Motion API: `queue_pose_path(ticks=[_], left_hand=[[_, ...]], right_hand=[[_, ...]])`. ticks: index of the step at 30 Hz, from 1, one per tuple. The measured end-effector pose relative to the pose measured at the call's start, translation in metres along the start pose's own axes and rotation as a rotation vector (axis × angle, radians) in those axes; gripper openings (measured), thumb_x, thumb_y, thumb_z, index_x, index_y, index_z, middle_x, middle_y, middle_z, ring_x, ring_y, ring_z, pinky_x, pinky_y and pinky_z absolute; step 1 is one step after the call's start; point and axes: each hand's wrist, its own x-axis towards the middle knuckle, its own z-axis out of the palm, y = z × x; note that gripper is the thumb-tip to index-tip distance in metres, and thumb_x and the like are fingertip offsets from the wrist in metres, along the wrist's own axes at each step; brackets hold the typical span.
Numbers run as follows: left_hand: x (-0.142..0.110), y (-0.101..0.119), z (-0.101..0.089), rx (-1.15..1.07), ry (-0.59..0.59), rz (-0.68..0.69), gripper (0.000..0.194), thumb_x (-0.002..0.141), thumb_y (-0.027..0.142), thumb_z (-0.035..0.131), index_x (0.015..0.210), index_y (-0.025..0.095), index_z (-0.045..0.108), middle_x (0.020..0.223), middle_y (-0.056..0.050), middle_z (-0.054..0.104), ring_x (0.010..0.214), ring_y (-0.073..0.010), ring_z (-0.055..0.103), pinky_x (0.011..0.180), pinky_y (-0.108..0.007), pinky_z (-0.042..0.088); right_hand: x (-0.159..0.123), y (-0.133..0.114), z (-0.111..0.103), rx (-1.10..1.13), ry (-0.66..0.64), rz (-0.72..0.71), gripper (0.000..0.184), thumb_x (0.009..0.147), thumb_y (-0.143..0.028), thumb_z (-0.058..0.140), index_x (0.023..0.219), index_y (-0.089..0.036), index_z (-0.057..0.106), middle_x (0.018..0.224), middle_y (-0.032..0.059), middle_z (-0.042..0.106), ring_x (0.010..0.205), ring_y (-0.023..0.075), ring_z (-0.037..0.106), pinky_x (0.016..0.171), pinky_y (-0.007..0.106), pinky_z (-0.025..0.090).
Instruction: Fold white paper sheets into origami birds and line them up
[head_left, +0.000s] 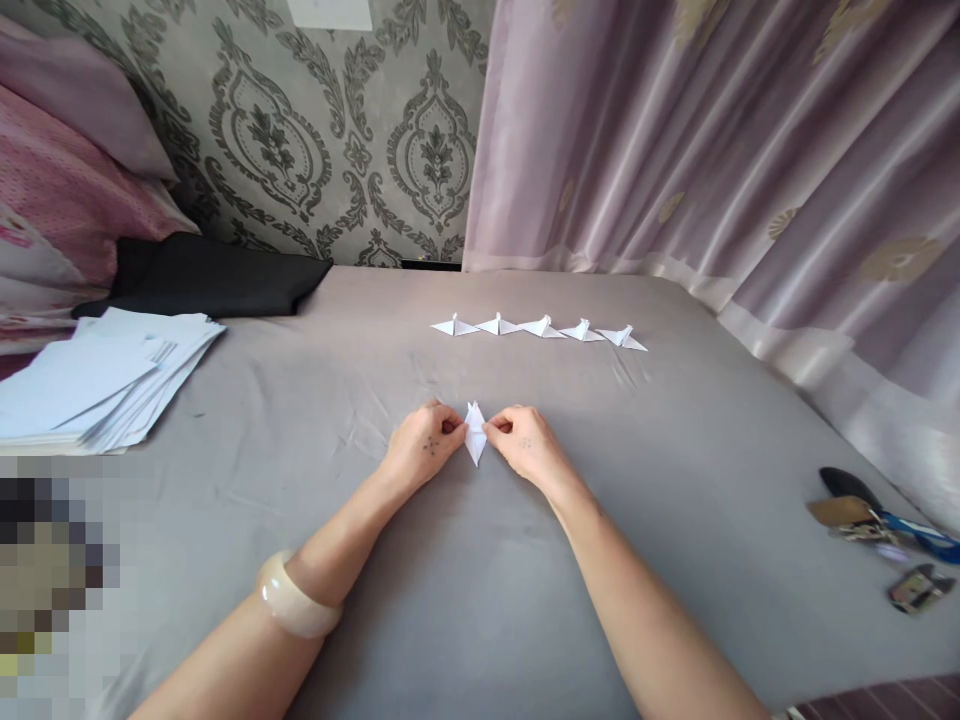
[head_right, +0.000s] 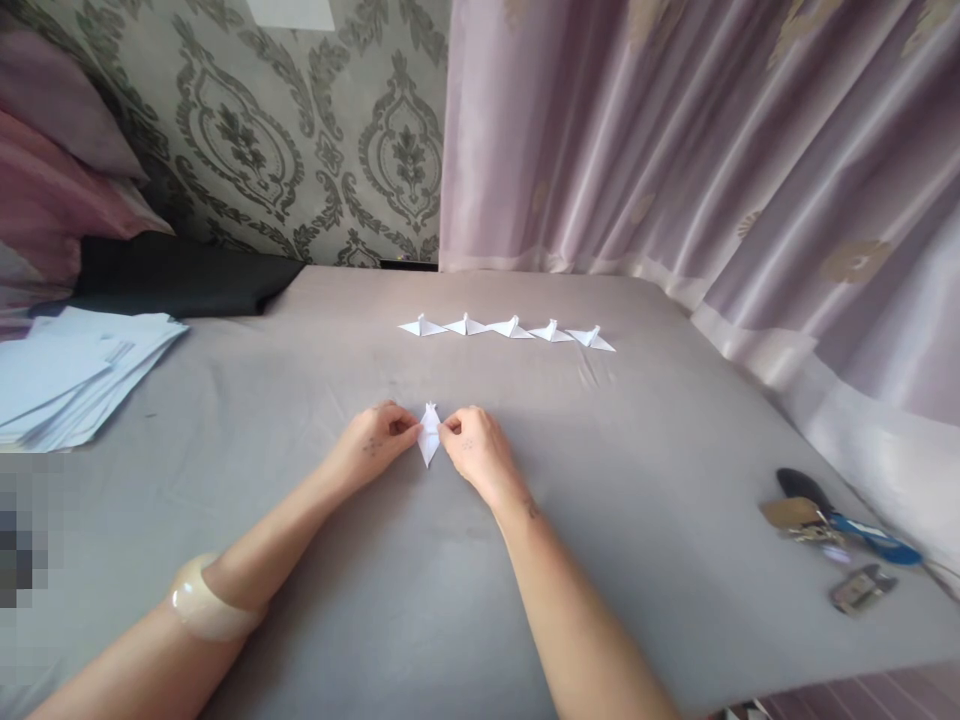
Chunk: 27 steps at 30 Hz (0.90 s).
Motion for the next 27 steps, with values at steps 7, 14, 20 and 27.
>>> queue_pose_path(ticks=[7,14,20,27], left_hand=[[-0.003,0.000,0.002,0.070,-0.003,0.025,0.017,0.085,0.031,0.050,0.078,0.020,0.062,0.088,-0.003,0.062,0.071,-0.0151,0.059,0.057,-0.024,0.041],[-0.016,0.013,0.006,0.240,0.011,0.189,0.028,0.093,0.015,0.035,0.109,0.025,0.056,0.109,-0.003,0.060,0.095,-0.0165,0.059,0.063,-0.023,0.045],[-0.029,0.029,0.006,0.567,-0.087,0.267,0.032,0.090,0.005,0.037,0.106,0.019,0.060,0.106,-0.007,0.061,0.098,-0.0208,0.055,0.063,-0.025,0.049],[-0.037,0.034,0.008,0.636,-0.092,0.258,0.034,0.088,0.004,0.038,0.114,0.017,0.057,0.103,-0.010,0.060,0.097,-0.0225,0.054,0.069,-0.029,0.052]], right_hand=[[-0.004,0.001,0.002,-0.070,0.003,-0.017,0.014,0.084,-0.030,0.057,0.079,-0.020,0.065,0.087,0.0044,0.067,0.076,0.0152,0.061,0.064,0.024,0.040],[-0.013,0.005,0.010,-0.096,0.094,-0.195,0.012,0.090,-0.022,0.051,0.094,-0.021,0.062,0.098,0.0032,0.062,0.086,0.0147,0.060,0.074,0.025,0.042],[-0.030,-0.002,0.011,-0.389,0.040,-0.367,0.033,0.095,-0.013,0.035,0.114,-0.024,0.060,0.108,0.0067,0.060,0.095,0.0186,0.057,0.071,0.027,0.042],[-0.046,-0.013,0.009,-0.655,0.031,-0.396,0.045,0.093,-0.008,0.033,0.133,-0.020,0.047,0.111,0.0116,0.058,0.097,0.0228,0.052,0.076,0.033,0.045]])
